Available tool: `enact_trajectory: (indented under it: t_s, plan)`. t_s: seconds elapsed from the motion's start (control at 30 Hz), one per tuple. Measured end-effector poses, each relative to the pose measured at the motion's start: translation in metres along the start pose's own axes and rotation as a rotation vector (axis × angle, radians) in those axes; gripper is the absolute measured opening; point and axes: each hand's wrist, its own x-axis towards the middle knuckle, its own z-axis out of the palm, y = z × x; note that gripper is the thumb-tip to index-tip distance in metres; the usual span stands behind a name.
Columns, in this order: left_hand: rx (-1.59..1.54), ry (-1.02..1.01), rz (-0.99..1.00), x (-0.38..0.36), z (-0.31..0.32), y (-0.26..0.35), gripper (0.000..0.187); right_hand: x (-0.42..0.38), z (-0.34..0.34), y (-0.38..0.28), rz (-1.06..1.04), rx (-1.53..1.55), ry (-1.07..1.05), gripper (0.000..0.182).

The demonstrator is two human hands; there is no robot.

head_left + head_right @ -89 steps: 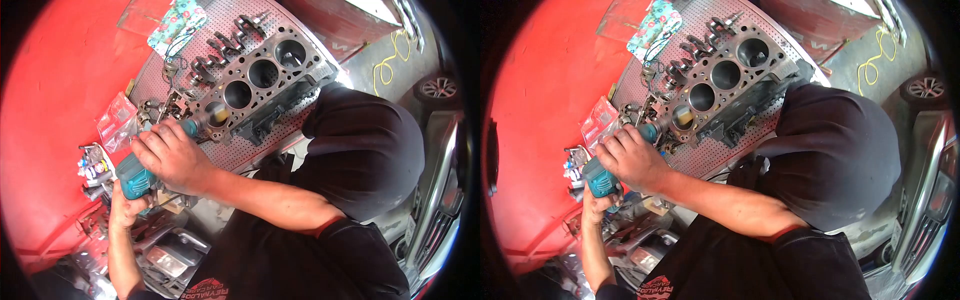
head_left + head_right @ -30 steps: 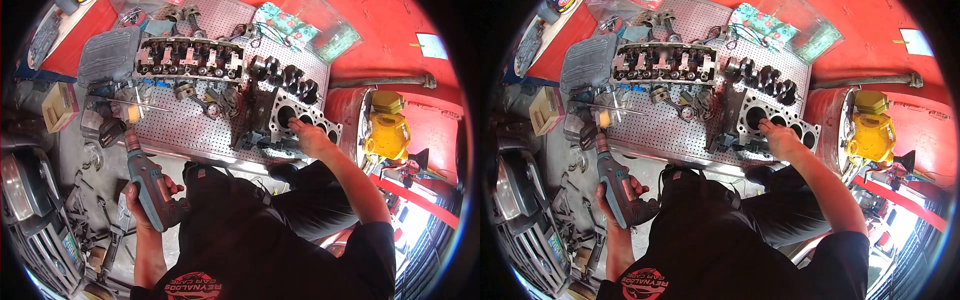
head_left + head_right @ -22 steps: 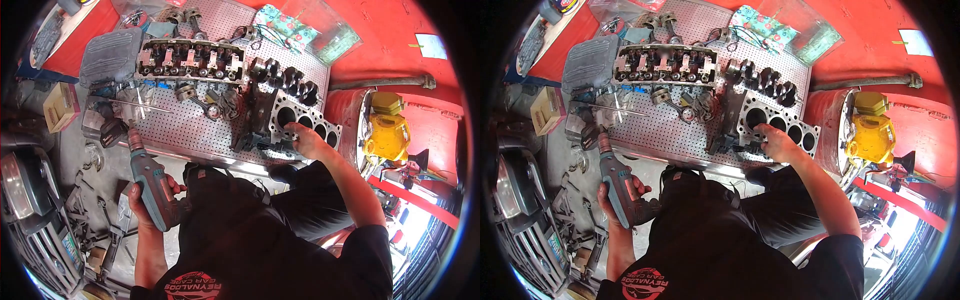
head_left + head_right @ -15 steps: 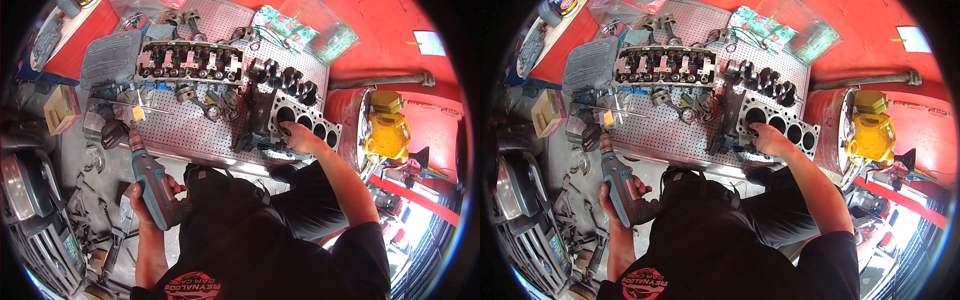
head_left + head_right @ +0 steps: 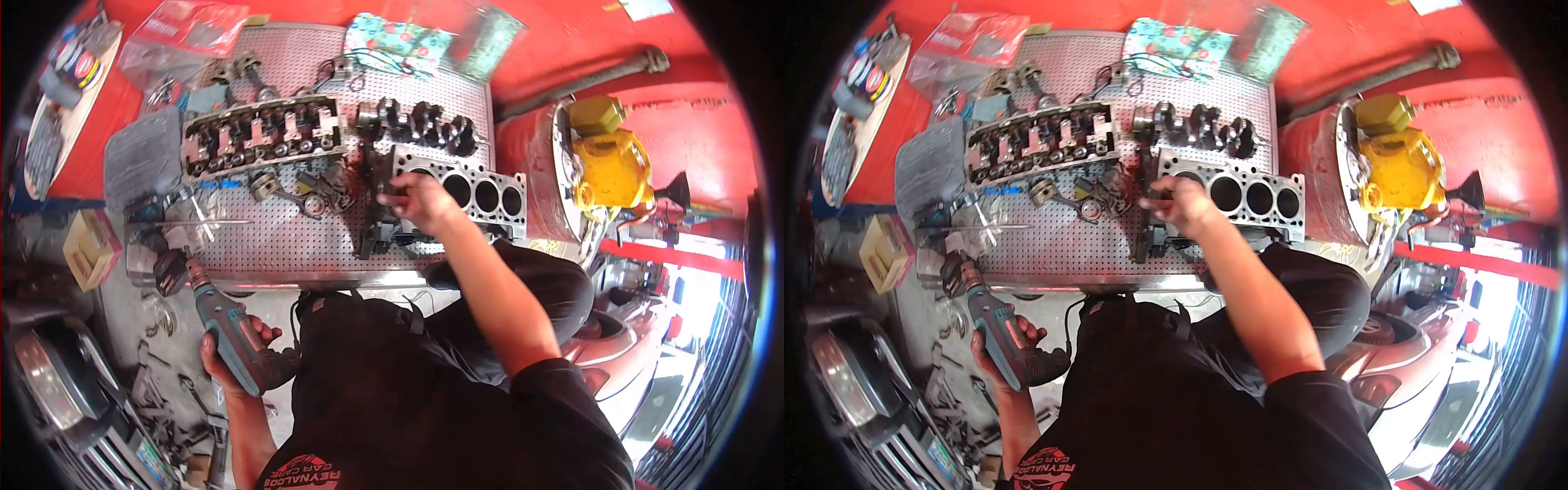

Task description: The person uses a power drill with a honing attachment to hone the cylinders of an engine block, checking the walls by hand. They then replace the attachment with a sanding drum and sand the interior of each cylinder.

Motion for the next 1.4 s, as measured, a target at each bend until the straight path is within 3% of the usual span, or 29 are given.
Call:
enact_trajectory:
  t_s: [0.07, 0.13, 0.17, 0.27, 0.3, 0.4, 0.43, 0.53, 0.73, 0.83, 0.93, 1.03, 1.13, 1.27, 1.4]
  plan:
    - [0.04, -0.004, -0.004, 0.0, 0.005, 0.003, 0.078, 0.0, 0.011, 0.005, -0.026, 0.069, 0.04, 0.023]
    - [0.06, -0.025, -0.013, 0.002, 0.008, 0.005, 0.077, -0.008, 0.014, 0.001, 0.049, -0.236, 0.028, 0.027]
    - [0.06, -0.045, -0.019, 0.003, 0.004, 0.004, 0.077, -0.019, 0.014, 0.005, -0.058, -0.521, 0.04, 0.035]
    - [0.052, -0.067, -0.03, 0.004, 0.006, 0.004, 0.076, -0.029, -0.004, -0.005, -0.101, -1.263, 0.106, 0.057]
    - [0.062, -0.063, -0.034, 0.004, 0.007, 0.004, 0.076, -0.041, -0.004, -0.014, -0.003, -1.221, 0.076, 0.071]
    - [0.08, -0.068, -0.044, 0.005, 0.01, 0.002, 0.076, -0.054, -0.007, -0.031, -0.019, -1.451, 0.007, 0.07]
    - [0.083, -0.071, -0.046, 0.005, 0.01, 0.001, 0.076, -0.048, -0.014, -0.022, -0.136, -1.573, 0.034, 0.066]
    - [0.071, -0.078, -0.058, 0.003, 0.009, -0.002, 0.076, -0.047, -0.015, -0.018, -0.233, -1.812, 0.054, 0.06]
    - [0.106, -0.048, -0.071, 0.003, 0.011, -0.006, 0.076, -0.034, -0.014, -0.026, -0.089, -1.885, -0.045, 0.054]
    - [0.103, -0.046, -0.06, 0.002, 0.01, -0.005, 0.075, -0.046, -0.013, -0.026, -0.102, -1.876, -0.062, 0.067]
    - [0.104, -0.018, -0.066, 0.001, 0.01, -0.007, 0.075, -0.053, -0.017, -0.013, -0.353, -1.858, 0.07, 0.048]
    - [0.143, -0.02, -0.06, 0.004, 0.007, -0.006, 0.074, -0.072, -0.013, -0.003, -0.586, -1.384, 0.422, 0.042]
    - [0.131, -0.04, -0.077, 0.008, 0.005, -0.008, 0.074, -0.06, -0.05, 0.016, -0.654, -1.326, 0.71, 0.04]
    - [0.128, -0.062, -0.109, 0.014, 0.009, -0.006, 0.075, -0.041, -0.105, 0.022, -0.481, -1.711, 0.413, 0.033]
    - [0.15, -0.138, -0.119, 0.022, 0.007, -0.008, 0.074, -0.033, -0.12, -0.011, -0.483, -1.792, 0.107, 0.032]
